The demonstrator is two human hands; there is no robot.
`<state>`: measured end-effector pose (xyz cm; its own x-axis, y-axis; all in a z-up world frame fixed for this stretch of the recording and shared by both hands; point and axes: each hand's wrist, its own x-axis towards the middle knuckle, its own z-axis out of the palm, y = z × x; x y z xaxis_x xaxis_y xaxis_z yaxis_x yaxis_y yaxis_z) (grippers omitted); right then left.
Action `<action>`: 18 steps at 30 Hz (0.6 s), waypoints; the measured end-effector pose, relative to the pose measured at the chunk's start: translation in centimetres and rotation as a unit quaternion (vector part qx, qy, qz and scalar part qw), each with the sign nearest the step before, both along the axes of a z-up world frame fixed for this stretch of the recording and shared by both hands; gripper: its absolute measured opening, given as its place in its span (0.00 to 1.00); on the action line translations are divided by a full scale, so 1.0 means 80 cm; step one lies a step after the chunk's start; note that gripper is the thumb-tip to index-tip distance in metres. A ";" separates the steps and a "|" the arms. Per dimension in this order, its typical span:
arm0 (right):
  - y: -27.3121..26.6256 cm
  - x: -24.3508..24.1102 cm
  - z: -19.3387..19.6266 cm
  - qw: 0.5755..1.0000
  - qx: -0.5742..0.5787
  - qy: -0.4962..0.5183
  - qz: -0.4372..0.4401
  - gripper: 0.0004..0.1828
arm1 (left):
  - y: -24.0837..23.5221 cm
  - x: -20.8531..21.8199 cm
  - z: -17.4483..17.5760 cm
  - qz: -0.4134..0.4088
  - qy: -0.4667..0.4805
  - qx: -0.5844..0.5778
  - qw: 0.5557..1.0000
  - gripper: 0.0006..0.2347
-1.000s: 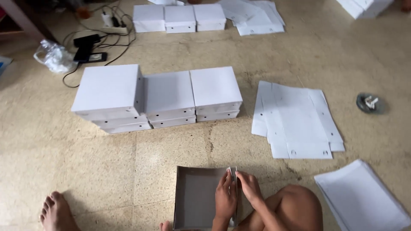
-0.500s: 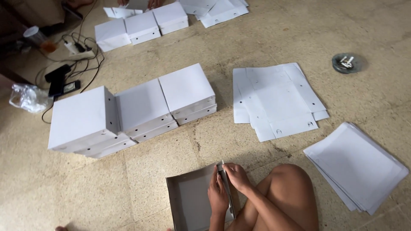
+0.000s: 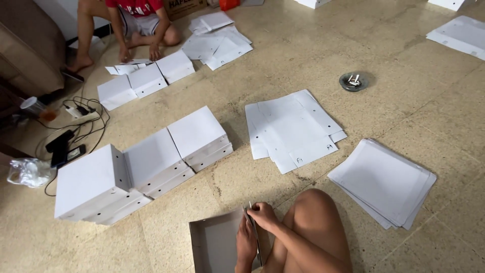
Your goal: The person sits on the floor and folds flat white cardboard pieces into small rectangular boxes. They fold the side flaps, tuck tabs into slots, and stack the finished boxes. Another person is visible in the background also assembling boxes.
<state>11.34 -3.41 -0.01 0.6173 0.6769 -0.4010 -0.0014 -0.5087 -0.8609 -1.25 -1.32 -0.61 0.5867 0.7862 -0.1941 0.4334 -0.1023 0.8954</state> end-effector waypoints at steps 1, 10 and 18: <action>-0.001 0.003 -0.005 1.000 0.003 -0.001 0.002 0.16 | -0.004 0.000 0.008 0.002 -0.001 0.003 1.000 0.23; -0.017 0.006 0.021 0.994 -0.065 0.021 0.087 0.14 | -0.006 -0.034 0.023 -0.018 -0.134 -0.018 0.991 0.25; -0.018 0.015 -0.008 0.999 -0.038 -0.006 0.025 0.18 | -0.014 -0.030 0.110 0.014 -0.140 -0.060 0.988 0.23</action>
